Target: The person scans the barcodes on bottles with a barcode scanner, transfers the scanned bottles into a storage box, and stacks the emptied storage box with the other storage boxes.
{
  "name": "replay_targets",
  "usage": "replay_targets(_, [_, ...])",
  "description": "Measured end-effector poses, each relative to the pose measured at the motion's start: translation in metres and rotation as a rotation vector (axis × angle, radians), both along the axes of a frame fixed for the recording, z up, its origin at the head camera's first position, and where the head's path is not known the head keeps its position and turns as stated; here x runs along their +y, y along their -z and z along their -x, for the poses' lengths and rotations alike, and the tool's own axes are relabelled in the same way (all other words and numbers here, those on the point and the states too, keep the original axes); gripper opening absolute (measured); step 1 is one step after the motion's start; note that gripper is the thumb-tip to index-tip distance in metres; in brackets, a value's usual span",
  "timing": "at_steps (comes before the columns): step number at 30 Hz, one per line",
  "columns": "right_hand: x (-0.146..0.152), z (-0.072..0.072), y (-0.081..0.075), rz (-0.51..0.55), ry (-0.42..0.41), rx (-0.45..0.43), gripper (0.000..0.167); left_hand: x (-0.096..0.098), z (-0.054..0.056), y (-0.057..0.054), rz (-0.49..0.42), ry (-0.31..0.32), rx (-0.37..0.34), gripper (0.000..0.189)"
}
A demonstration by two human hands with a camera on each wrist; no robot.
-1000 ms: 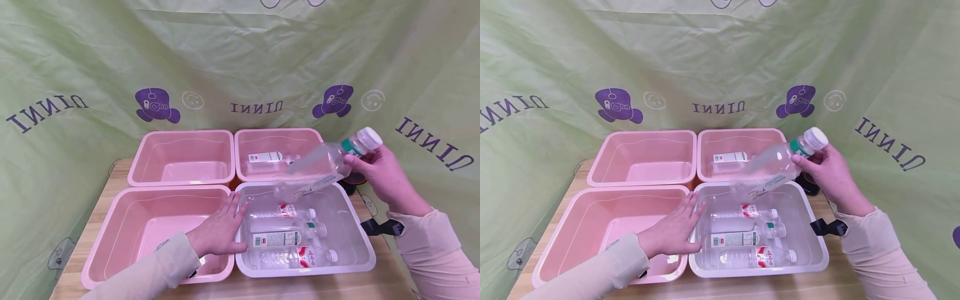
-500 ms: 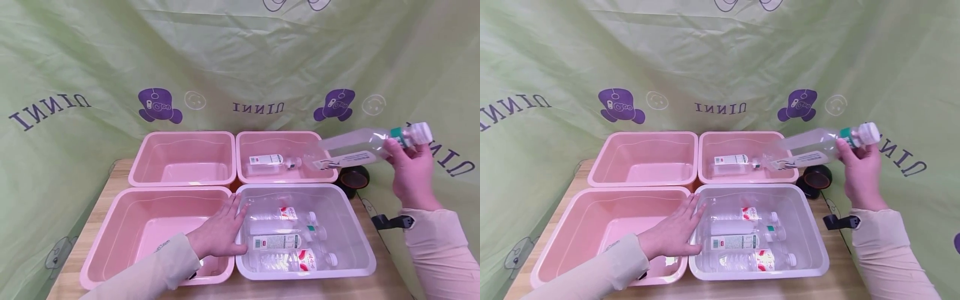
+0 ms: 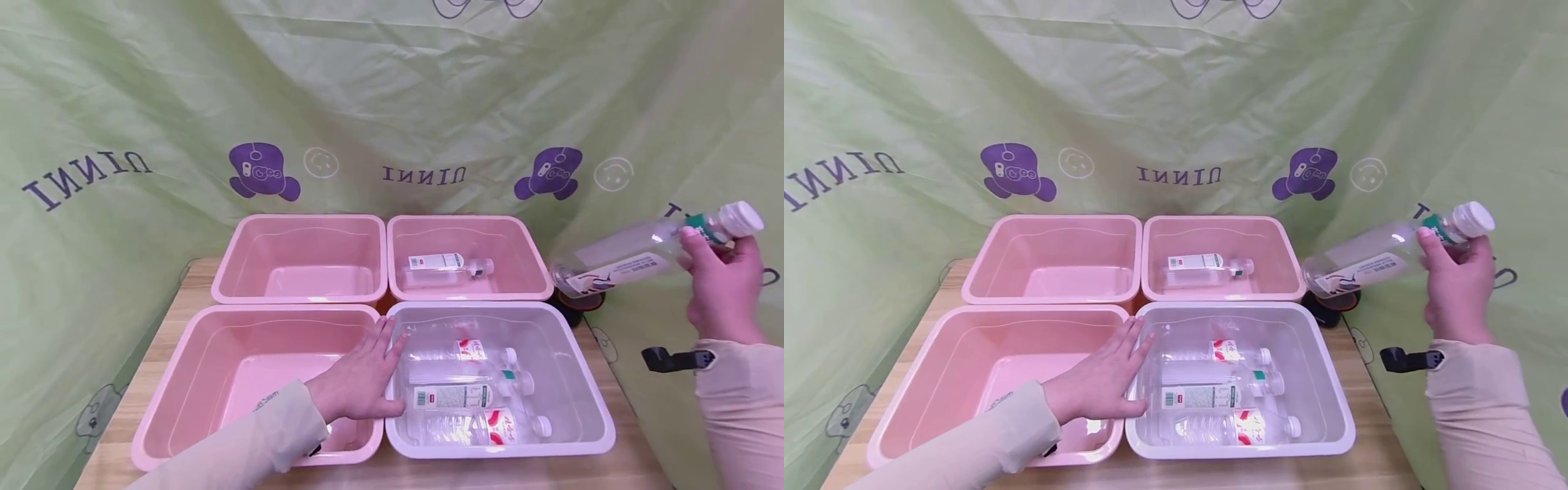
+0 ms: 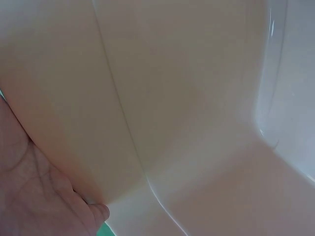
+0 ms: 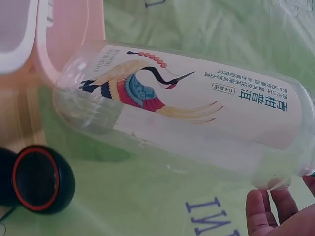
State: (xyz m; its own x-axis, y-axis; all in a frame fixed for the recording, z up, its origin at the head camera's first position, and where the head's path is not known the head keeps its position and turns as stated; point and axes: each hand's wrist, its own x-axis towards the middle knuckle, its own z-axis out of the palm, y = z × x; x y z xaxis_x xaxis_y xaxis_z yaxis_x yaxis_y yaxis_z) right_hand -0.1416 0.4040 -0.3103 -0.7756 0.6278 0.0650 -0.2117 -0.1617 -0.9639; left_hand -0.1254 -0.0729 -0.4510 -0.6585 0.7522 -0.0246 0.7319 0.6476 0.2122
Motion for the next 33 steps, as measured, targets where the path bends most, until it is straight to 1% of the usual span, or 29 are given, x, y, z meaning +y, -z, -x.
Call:
replay_targets(2, [0.006,-0.002,0.002,-0.052,0.007,-0.066,0.044,0.001,0.0,0.0,0.003,0.0,-0.005,0.101])
replay_targets(6, [0.017,-0.006,0.008,-0.168,-0.023,-0.203,0.043,0.001,0.0,0.0,0.002,0.003,-0.009,0.102])
replay_targets(10, [0.024,-0.009,0.015,-0.214,-0.056,-0.284,0.04,0.002,0.0,0.0,0.007,0.008,-0.005,0.102])
replay_targets(14, [0.029,-0.01,0.022,-0.299,-0.081,-0.381,0.038,0.001,0.001,0.0,0.011,0.01,0.003,0.1])
replay_targets(17, [0.031,-0.009,0.027,-0.363,-0.095,-0.436,0.036,0.0,0.002,-0.001,0.009,0.012,0.006,0.1])
replay_targets(23, [0.035,-0.004,0.035,-0.455,-0.135,-0.515,0.035,-0.001,0.002,-0.002,-0.001,0.014,0.0,0.101])
replay_targets(27, [0.035,0.0,0.038,-0.504,-0.152,-0.544,0.034,-0.002,0.002,-0.003,-0.001,0.016,0.0,0.101])
replay_targets(31, [0.033,0.004,0.042,-0.52,-0.153,-0.56,0.035,-0.003,0.003,-0.005,-0.002,0.016,0.008,0.101])
replay_targets(33, [0.031,0.006,0.045,-0.541,-0.157,-0.577,0.038,-0.003,0.004,-0.006,-0.003,0.015,0.008,0.101])
